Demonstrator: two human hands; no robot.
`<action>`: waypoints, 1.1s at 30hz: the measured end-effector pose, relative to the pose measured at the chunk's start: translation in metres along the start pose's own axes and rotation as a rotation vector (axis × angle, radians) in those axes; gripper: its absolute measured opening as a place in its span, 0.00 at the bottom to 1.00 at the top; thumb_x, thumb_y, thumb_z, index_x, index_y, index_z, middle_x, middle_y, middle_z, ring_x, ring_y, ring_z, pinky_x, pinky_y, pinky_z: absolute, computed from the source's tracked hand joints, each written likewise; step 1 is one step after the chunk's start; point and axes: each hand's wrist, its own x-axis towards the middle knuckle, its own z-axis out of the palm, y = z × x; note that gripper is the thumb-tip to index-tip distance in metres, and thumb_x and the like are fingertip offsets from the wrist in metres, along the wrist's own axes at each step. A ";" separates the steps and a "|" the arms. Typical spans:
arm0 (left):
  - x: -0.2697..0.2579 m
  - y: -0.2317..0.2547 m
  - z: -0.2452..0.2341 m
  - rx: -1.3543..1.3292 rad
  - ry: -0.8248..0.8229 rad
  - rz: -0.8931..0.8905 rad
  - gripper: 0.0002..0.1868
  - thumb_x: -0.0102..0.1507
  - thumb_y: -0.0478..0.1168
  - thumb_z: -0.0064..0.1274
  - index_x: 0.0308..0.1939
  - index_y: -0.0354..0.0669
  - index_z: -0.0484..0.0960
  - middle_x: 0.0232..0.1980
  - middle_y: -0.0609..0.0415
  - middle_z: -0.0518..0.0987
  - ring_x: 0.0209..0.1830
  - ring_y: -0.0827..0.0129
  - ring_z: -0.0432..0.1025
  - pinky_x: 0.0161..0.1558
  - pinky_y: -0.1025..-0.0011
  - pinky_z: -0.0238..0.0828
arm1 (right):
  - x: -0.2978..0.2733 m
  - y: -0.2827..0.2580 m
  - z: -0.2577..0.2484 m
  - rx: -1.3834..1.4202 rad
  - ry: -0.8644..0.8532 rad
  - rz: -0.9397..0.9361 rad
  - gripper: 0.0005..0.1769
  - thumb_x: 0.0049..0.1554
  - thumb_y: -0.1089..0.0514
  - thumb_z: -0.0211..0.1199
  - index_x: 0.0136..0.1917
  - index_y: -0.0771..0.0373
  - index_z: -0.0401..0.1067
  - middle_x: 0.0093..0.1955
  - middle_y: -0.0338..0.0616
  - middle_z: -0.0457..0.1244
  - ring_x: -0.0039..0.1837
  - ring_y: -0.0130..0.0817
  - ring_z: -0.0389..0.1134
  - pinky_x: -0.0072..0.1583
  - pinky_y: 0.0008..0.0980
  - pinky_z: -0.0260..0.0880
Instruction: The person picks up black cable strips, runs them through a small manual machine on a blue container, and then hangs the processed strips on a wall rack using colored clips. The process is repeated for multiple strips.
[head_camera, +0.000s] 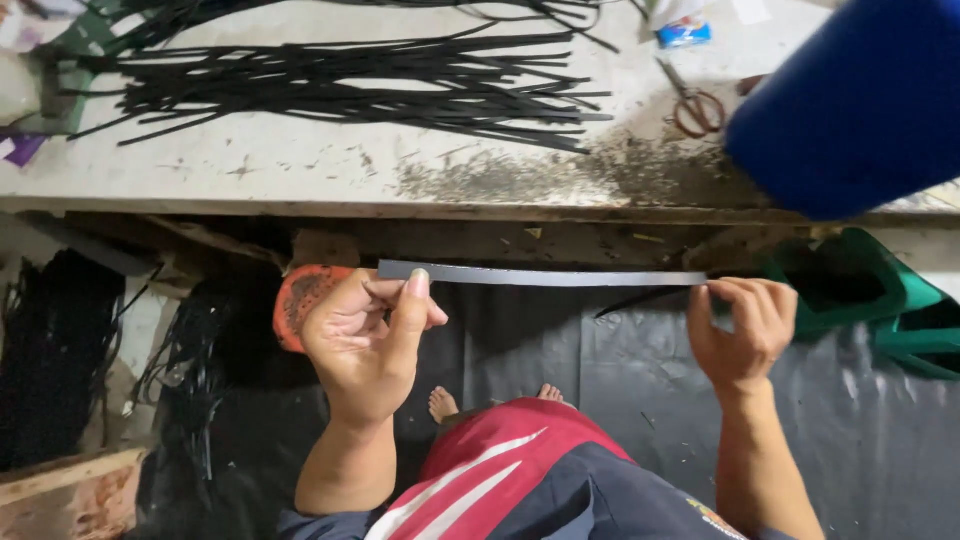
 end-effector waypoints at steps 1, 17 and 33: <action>0.003 0.006 -0.013 0.072 0.005 -0.032 0.14 0.67 0.33 0.53 0.25 0.35 0.75 0.22 0.50 0.79 0.21 0.72 0.74 0.31 0.77 0.73 | 0.008 -0.013 0.000 -0.029 -0.060 0.009 0.05 0.64 0.70 0.68 0.45 0.70 0.74 0.46 0.54 0.70 0.48 0.51 0.69 0.58 0.47 0.63; 0.041 -0.030 -0.164 0.001 0.161 -0.232 0.15 0.66 0.37 0.54 0.25 0.34 0.77 0.21 0.50 0.78 0.16 0.73 0.71 0.14 0.79 0.70 | 0.076 -0.110 0.057 -0.043 -0.113 -0.092 0.12 0.65 0.75 0.76 0.42 0.69 0.76 0.46 0.53 0.71 0.52 0.53 0.69 0.60 0.49 0.68; 0.070 -0.032 -0.173 0.086 0.320 -0.109 0.13 0.67 0.34 0.53 0.26 0.36 0.75 0.22 0.49 0.77 0.21 0.70 0.74 0.30 0.76 0.75 | 0.129 -0.098 0.105 0.181 -0.105 -0.139 0.18 0.60 0.79 0.75 0.38 0.69 0.69 0.40 0.53 0.69 0.46 0.54 0.68 0.54 0.47 0.65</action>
